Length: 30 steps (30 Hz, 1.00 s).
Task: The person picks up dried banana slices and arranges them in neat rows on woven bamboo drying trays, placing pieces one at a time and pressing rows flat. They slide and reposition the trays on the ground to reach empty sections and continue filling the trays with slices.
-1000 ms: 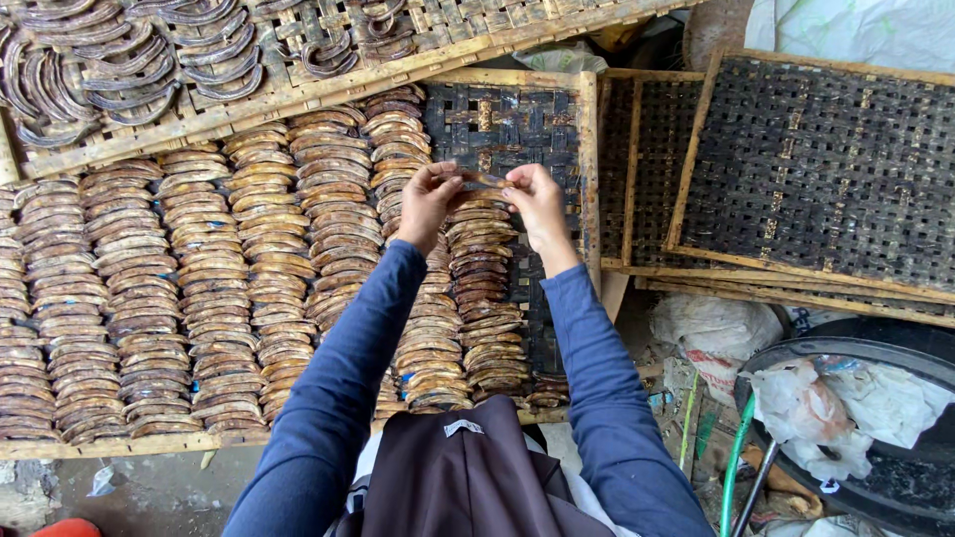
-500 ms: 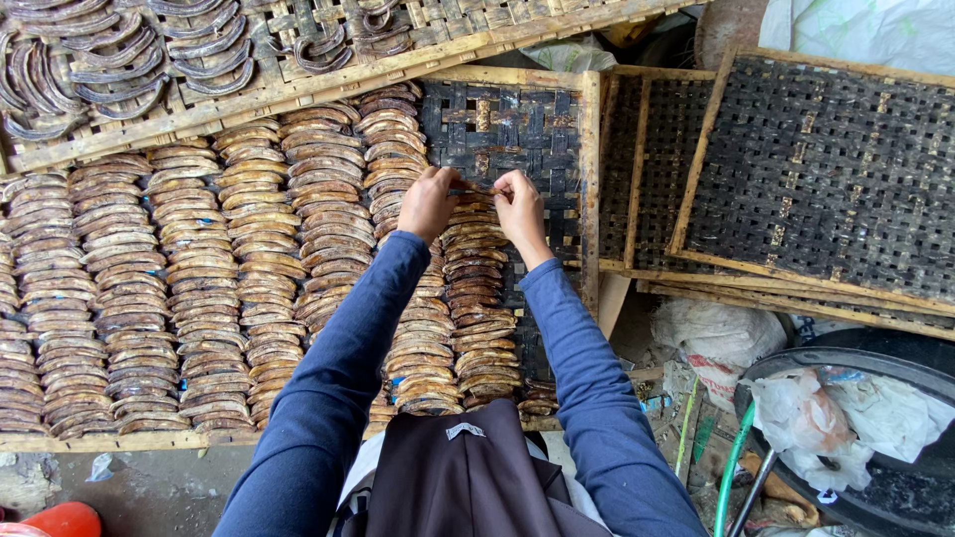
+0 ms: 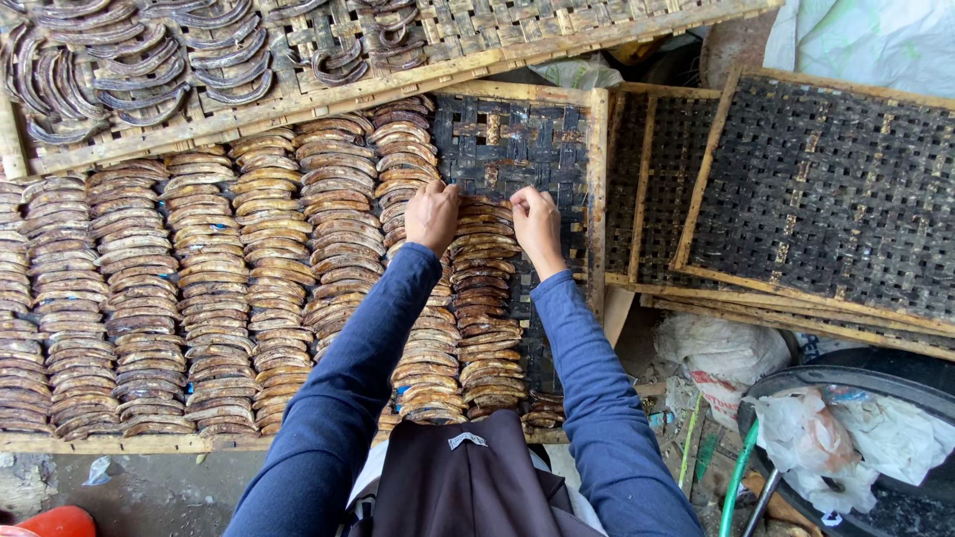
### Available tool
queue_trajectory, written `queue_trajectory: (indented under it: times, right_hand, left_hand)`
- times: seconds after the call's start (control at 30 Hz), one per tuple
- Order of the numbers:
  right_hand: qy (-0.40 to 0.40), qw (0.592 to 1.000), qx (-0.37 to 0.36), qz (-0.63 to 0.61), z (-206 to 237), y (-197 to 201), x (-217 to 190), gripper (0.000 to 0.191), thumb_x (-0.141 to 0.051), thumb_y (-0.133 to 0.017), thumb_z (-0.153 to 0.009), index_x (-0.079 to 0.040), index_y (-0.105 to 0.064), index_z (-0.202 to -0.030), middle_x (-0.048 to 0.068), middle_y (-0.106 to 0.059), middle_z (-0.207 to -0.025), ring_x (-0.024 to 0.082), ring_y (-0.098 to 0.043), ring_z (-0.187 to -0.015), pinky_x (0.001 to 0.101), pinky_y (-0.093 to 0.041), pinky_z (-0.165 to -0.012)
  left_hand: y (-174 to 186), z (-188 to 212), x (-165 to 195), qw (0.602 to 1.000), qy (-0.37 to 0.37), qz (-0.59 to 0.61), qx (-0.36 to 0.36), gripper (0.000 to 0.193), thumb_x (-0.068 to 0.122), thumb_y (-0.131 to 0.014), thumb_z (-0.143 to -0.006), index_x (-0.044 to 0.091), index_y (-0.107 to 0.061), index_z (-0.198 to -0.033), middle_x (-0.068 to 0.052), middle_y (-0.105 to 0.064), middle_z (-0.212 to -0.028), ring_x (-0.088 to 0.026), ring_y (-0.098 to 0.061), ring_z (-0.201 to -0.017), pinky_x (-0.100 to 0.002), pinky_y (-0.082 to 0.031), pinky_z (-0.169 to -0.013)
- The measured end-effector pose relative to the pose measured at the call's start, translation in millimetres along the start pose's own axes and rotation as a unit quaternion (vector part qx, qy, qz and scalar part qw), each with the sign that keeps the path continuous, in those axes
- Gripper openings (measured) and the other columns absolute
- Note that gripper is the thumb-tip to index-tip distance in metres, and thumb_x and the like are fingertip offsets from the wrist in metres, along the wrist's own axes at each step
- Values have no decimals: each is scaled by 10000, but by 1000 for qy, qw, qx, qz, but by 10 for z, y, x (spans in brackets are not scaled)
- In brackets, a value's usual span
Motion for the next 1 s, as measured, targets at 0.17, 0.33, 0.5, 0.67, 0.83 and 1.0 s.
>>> queue_trajectory:
  times: [0.17, 0.33, 0.5, 0.67, 0.83, 1.0]
  right_hand:
    - [-15, 998, 15, 51, -196, 13, -116, 201, 20, -653, -902, -79, -660, -1076, 136, -654, -1041, 284, -681, -923, 391, -566, -820]
    - [207, 960, 54, 181, -530, -109, -307, 406, -29, -677, -874, -85, -655, -1275, 161, -622, -1279, 340, -596, -1154, 477, -477, -961]
    - [133, 964, -48, 225, -576, -237, -384, 228, -71, -734, -953, -98, -653, -1165, 116, -642, -1137, 284, -584, -1030, 412, -485, -958]
    - [85, 986, -41, 135, -686, -193, -399, 299, -36, -775, -834, -67, -633, -1095, 118, -615, -988, 295, -561, -952, 439, -462, -881]
    - [56, 985, -30, 159, -735, -204, -380, 141, -83, -741, -869, -89, -608, -916, 104, -577, -951, 290, -562, -959, 417, -484, -894]
    - [108, 960, -42, 254, -599, -257, -509, 77, 2, -554, -953, -73, -557, -933, 118, -597, -956, 269, -612, -928, 411, -511, -790]
  left_hand:
    - [86, 45, -90, 994, 15, 98, 47, 213, 94, -663, -968, 107, -735, -1168, -138, -652, -1066, -266, -644, -927, -376, -576, -793]
    - [157, 427, -258, 963, -29, 189, 188, 206, 109, -727, -920, 89, -731, -1125, -155, -634, -1088, -319, -637, -960, -412, -546, -809]
    - [165, 838, -497, 957, -14, 219, 191, 166, 131, -744, -933, 86, -740, -1093, -147, -638, -1091, -310, -642, -966, -394, -548, -827]
    - [135, 871, -605, 959, 46, 254, 119, 134, 156, -732, -967, 84, -738, -1080, -118, -651, -1058, -275, -662, -923, -378, -555, -810]
    - [175, 756, -556, 951, -6, 268, 156, 148, 134, -730, -943, 80, -746, -1080, -133, -641, -1060, -305, -650, -951, -388, -555, -816]
    - [264, 510, -424, 947, 8, 290, 136, 183, 157, -696, -981, 86, -724, -1148, -133, -675, -1114, -279, -685, -941, -388, -571, -817]
Point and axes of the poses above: each hand's wrist, its own z-axis away from the middle knuckle, its own y-axis out of the back of the hand, x = y × z, the point moved 1 cm from there along -z, towards the middle knuckle
